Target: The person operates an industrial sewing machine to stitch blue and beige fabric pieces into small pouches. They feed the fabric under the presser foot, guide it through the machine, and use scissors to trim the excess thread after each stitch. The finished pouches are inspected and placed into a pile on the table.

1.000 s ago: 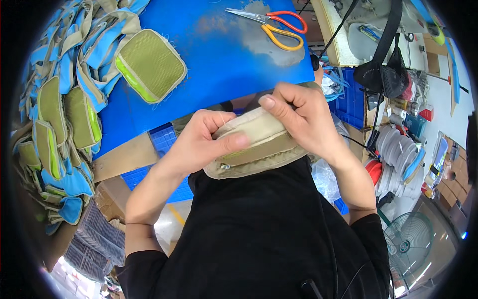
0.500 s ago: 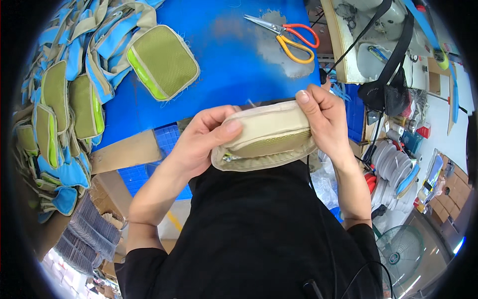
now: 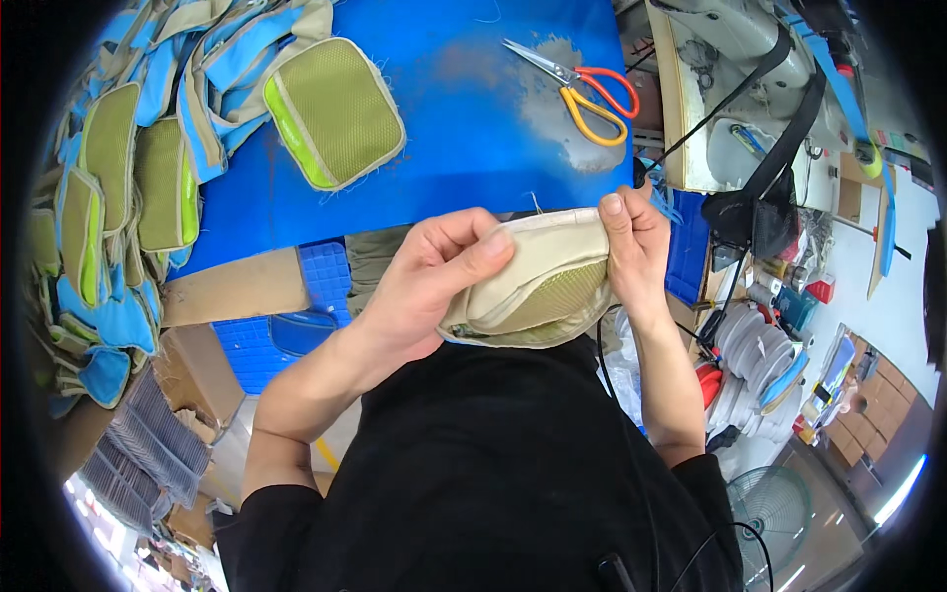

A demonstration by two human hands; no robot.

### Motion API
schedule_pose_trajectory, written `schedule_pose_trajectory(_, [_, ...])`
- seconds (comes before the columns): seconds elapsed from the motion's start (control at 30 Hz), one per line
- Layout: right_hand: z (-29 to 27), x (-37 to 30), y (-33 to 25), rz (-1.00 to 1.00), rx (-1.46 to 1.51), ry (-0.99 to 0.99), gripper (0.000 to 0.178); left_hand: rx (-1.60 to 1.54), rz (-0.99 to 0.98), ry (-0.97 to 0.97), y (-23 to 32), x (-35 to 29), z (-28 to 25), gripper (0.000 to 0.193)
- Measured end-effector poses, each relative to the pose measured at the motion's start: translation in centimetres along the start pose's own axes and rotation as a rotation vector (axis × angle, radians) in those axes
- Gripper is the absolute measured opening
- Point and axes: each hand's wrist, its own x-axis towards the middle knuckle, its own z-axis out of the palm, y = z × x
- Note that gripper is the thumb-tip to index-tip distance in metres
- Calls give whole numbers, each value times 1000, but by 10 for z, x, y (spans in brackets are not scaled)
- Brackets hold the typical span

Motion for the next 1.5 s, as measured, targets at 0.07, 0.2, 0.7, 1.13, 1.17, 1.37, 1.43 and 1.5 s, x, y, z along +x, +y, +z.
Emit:
schedule_pose_trajectory(0.07, [-1, -2, 8, 25, 32, 9, 42, 30, 3, -10, 2, 1, 1, 22])
schedule_pose_trajectory(0.2, [-8, 1, 6, 35, -112, -48, 41, 287, 12, -32, 10, 13, 2, 24])
schedule_pose_trajectory(0.7, [16, -12, -40, 137, 494, -24, 40, 1110, 738, 284, -3, 30, -17, 21])
schedule_pose_trajectory(1.13, [-15, -14, -17, 35, 446, -49, 48, -136, -120, -116, -7, -14, -7, 25])
schedule_pose_trajectory(1.17, [-16, -15, -17, 1, 389, -54, 48, -101, -128, -120, -3, -13, -6, 23])
schedule_pose_trajectory(1.37, [-16, -13, -2, 50, 437, -107, 46, 28, -197, -149, 10, -1, -8, 21])
schedule_pose_trajectory(1.43, [-11, -15, -1, 85, 423, -100, 45, 124, -175, -135, 14, 2, 0, 22])
schedule_pose_trajectory(1.5, [-6, -17, -3, 114, 420, -101, 44, 245, -170, -150, 20, 6, 3, 24])
